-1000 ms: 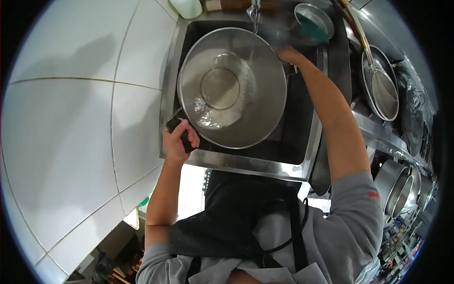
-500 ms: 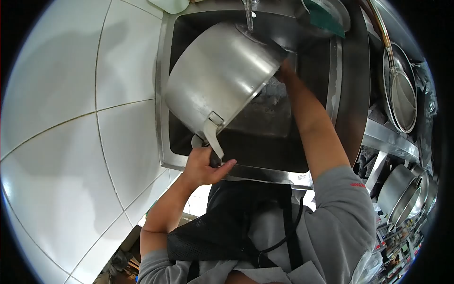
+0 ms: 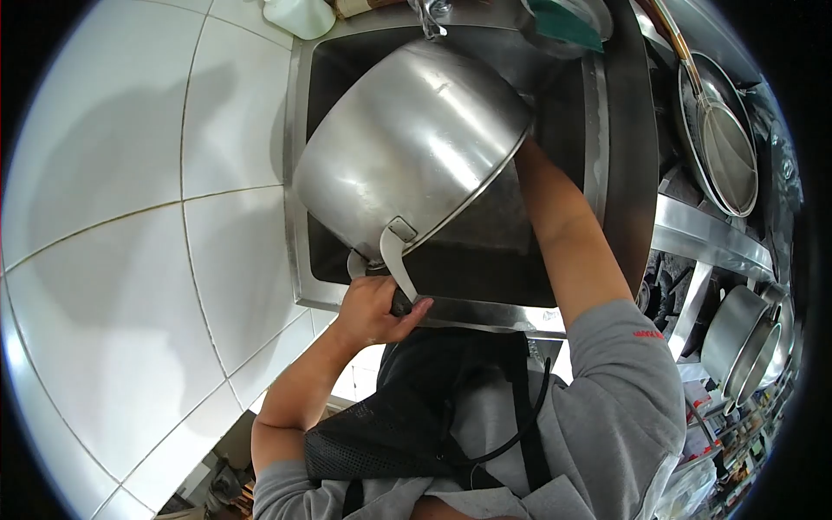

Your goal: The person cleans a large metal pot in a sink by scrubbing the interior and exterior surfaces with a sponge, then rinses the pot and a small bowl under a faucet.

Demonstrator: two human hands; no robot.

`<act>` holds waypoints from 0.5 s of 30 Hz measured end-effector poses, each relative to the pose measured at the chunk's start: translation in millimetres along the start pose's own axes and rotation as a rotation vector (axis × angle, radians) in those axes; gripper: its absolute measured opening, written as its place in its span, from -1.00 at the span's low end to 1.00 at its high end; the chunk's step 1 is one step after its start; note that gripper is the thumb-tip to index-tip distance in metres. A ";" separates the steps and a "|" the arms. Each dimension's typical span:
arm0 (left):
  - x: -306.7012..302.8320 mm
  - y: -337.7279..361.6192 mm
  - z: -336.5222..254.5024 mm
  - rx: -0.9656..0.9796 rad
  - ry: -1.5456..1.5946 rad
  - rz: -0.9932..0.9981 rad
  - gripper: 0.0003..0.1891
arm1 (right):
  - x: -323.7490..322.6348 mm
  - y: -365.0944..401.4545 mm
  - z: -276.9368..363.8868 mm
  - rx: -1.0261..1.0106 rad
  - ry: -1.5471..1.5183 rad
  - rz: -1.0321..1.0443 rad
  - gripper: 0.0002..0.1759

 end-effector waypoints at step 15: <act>-0.8 -47.7 136.1 -0.547 1.006 -0.425 -0.82 | 121.9 26.4 94.5 -0.533 1.536 0.189 -0.57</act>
Point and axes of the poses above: each hand's wrist, its own y-axis away from the middle knuckle, its own x-axis out of the palm, z = x × y, the point moved 8 cm from there along -y, towards the middle knuckle, and after that the axes turned 3 degrees about -x, right-handed, at the moved point
